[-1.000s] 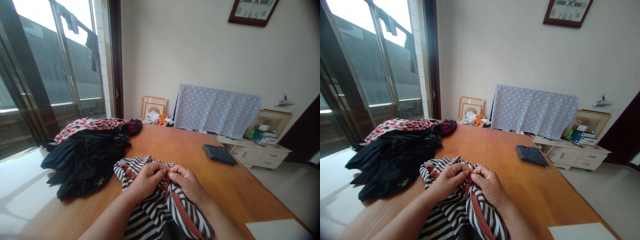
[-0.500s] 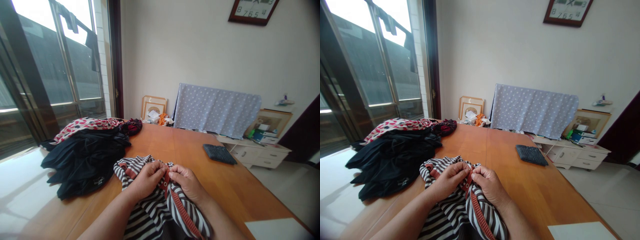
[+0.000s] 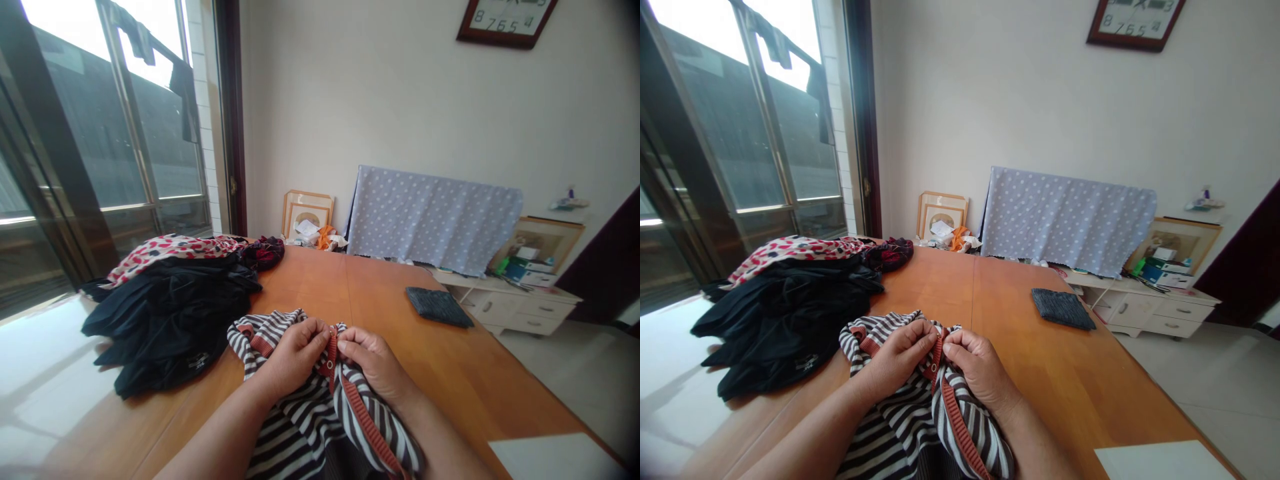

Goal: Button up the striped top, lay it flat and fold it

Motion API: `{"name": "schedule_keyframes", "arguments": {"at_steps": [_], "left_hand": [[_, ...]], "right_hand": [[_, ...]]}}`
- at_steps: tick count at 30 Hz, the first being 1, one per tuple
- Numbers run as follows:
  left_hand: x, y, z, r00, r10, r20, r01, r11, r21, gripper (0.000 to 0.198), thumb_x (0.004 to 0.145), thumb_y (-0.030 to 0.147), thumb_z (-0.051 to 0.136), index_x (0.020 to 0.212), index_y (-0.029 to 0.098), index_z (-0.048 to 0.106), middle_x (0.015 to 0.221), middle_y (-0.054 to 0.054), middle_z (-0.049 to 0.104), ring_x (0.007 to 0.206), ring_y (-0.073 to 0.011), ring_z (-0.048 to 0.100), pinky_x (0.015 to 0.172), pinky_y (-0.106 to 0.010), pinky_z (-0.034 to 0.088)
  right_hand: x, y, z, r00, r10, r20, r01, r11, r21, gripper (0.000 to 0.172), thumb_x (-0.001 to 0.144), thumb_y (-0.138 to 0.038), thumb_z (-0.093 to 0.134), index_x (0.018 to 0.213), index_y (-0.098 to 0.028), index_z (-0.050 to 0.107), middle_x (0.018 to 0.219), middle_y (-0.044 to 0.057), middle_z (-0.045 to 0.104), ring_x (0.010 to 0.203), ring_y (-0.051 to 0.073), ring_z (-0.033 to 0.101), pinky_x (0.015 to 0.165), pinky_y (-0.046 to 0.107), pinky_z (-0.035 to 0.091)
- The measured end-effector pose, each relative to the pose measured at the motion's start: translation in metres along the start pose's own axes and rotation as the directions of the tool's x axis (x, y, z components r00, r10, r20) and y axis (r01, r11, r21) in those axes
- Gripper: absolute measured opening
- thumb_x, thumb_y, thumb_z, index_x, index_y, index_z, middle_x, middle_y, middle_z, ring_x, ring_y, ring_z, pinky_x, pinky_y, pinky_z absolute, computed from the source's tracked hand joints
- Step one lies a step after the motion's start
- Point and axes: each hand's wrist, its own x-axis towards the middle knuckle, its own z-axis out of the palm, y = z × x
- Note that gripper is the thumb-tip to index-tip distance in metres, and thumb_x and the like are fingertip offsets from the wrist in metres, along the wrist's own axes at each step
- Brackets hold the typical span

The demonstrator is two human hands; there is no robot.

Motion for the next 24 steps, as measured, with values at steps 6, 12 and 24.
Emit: {"name": "schedule_keyframes", "arguments": {"at_steps": [6, 12, 24], "left_hand": [[0.002, 0.001, -0.001, 0.993, -0.046, -0.108, 0.036, 0.995, -0.09, 0.03, 0.095, 0.047, 0.05, 0.084, 0.019, 0.056, 0.068, 0.002, 0.061, 0.057, -0.011, 0.054, 0.055, -0.022, 0.042], [0.004, -0.002, -0.006, 0.967, -0.058, -0.249, 0.044, 0.997, -0.062, 0.03, 0.092, 0.047, 0.053, 0.084, 0.019, 0.055, 0.066, 0.004, 0.058, 0.055, -0.0099, 0.049, 0.054, -0.022, 0.039], [0.005, 0.001, -0.009, 0.952, -0.057, -0.3, 0.039, 0.997, -0.066, 0.033, 0.089, 0.05, 0.056, 0.081, 0.018, 0.057, 0.063, 0.004, 0.053, 0.054, -0.0086, 0.044, 0.052, -0.021, 0.036]], "right_hand": [[-0.009, -0.011, -0.008, 0.987, 0.078, 0.143, -0.086, 0.995, 0.053, 0.043, 0.083, -0.059, 0.067, 0.097, -0.018, 0.064, 0.087, 0.002, 0.061, 0.079, 0.016, 0.054, 0.074, 0.028, 0.042], [-0.014, -0.015, -0.013, 0.984, -0.027, 0.176, 0.062, 0.978, -0.198, 0.053, 0.073, -0.05, 0.08, 0.113, -0.021, 0.064, 0.106, 0.005, 0.063, 0.096, 0.022, 0.056, 0.086, 0.033, 0.043], [-0.012, -0.006, -0.005, 0.988, 0.13, 0.083, -0.14, 0.981, 0.133, 0.023, 0.088, -0.035, 0.06, 0.1, -0.018, 0.068, 0.083, 0.001, 0.064, 0.068, 0.013, 0.054, 0.066, 0.025, 0.04]]}}
